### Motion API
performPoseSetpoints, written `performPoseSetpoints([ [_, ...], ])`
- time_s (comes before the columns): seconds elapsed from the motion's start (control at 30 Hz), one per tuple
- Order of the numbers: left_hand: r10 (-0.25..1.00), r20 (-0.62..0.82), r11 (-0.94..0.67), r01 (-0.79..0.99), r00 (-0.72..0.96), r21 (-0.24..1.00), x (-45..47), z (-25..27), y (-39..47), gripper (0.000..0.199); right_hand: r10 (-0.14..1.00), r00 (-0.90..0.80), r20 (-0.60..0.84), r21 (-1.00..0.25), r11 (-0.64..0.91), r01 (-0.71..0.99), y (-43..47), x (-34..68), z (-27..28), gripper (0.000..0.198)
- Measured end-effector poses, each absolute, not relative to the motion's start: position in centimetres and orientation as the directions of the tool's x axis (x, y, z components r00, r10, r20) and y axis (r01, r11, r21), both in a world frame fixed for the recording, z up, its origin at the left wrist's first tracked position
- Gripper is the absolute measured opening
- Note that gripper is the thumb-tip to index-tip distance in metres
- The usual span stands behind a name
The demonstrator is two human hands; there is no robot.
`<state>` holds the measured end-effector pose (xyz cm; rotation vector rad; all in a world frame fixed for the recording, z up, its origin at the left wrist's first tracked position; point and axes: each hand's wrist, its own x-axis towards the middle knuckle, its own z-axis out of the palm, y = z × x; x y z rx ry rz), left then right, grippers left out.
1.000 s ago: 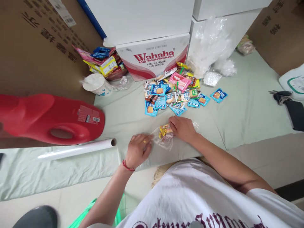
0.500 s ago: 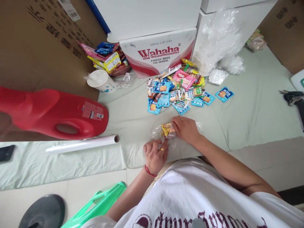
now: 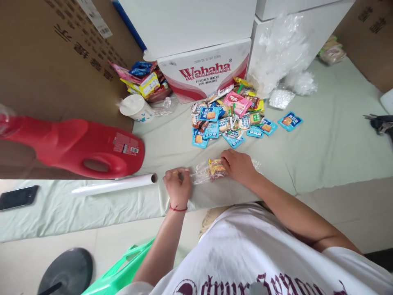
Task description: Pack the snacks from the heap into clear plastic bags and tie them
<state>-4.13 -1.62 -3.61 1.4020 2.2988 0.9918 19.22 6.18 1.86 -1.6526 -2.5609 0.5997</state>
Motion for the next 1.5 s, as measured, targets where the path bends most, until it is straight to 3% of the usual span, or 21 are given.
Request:
performPoseSetpoints([
  [0.1,0.868,0.132,0.155,0.515,-0.478,0.843,-2.8,-3.5,-1.4,0.052,0.879,-0.429,-0.208,-0.323,0.352,0.878,6.4,19.0,1.9,0.024],
  [0.17,0.910,0.177,0.024,0.475,-0.374,0.879,-2.0,-3.5,-1.4,0.062,0.876,-0.431,-0.215,-0.325,0.352,0.878,6.5,19.0,1.9,0.024],
  [0.27,0.955,0.201,-0.004,0.667,-0.219,0.745,-1.1,-3.7,-0.8,0.075,0.876,-0.428,-0.221,-0.337,0.343,0.877,6.6,19.1,1.8,0.023],
  [0.43,0.972,0.163,0.069,0.874,-0.167,0.481,-0.6,-4.5,0.8,0.031,0.873,-0.427,-0.234,-0.363,0.329,0.872,6.7,19.6,1.8,0.021],
  [0.5,0.972,0.190,0.047,0.906,-0.138,0.420,-0.6,-4.8,1.1,0.026,0.896,-0.385,-0.221,-0.325,0.304,0.896,6.8,19.8,1.8,0.021],
  [0.6,0.971,0.219,0.003,0.924,-0.094,0.382,-0.5,-5.2,1.2,0.029,0.941,-0.328,-0.081,-0.223,0.304,0.926,6.5,20.4,1.9,0.022],
  [0.7,0.965,0.242,-0.017,0.903,-0.097,0.429,-0.6,-5.3,1.2,0.035,0.918,-0.379,0.115,-0.229,0.396,0.889,5.6,20.7,2.1,0.021],
  [0.83,0.958,0.261,-0.050,0.831,-0.116,0.554,-1.1,-5.1,0.9,0.046,0.728,-0.627,0.277,-0.310,0.685,0.659,3.7,20.5,1.6,0.021],
  [0.93,0.972,0.225,-0.079,0.801,-0.071,0.594,-1.7,-4.6,0.3,0.050,0.668,-0.707,0.231,-0.328,0.738,0.590,2.9,20.4,0.4,0.026],
  [1.03,0.989,0.145,-0.056,0.818,-0.034,0.572,-2.4,-4.2,-0.5,0.032,0.698,-0.700,0.152,-0.362,0.698,0.617,3.0,20.5,-0.5,0.035],
  [1.13,0.990,0.098,0.022,0.781,-0.106,0.625,-2.8,-3.7,-1.0,0.022,0.712,-0.692,0.117,-0.410,0.669,0.620,3.4,20.7,-0.5,0.035],
  [1.27,0.972,-0.117,0.207,0.503,-0.206,0.839,-2.2,-2.8,-0.7,0.024,0.725,-0.683,0.082,-0.454,0.637,0.622,3.6,20.4,-0.1,0.038],
  [1.33,0.965,-0.169,0.240,0.406,-0.202,0.882,-0.7,-2.4,-0.3,0.024,0.733,-0.677,0.064,-0.463,0.623,0.630,3.5,20.2,-0.2,0.041],
  [1.5,0.955,0.226,-0.061,0.621,-0.191,0.782,5.0,-2.2,-0.4,0.012,0.778,-0.625,0.061,-0.496,0.567,0.658,3.5,19.7,-1.5,0.053],
])
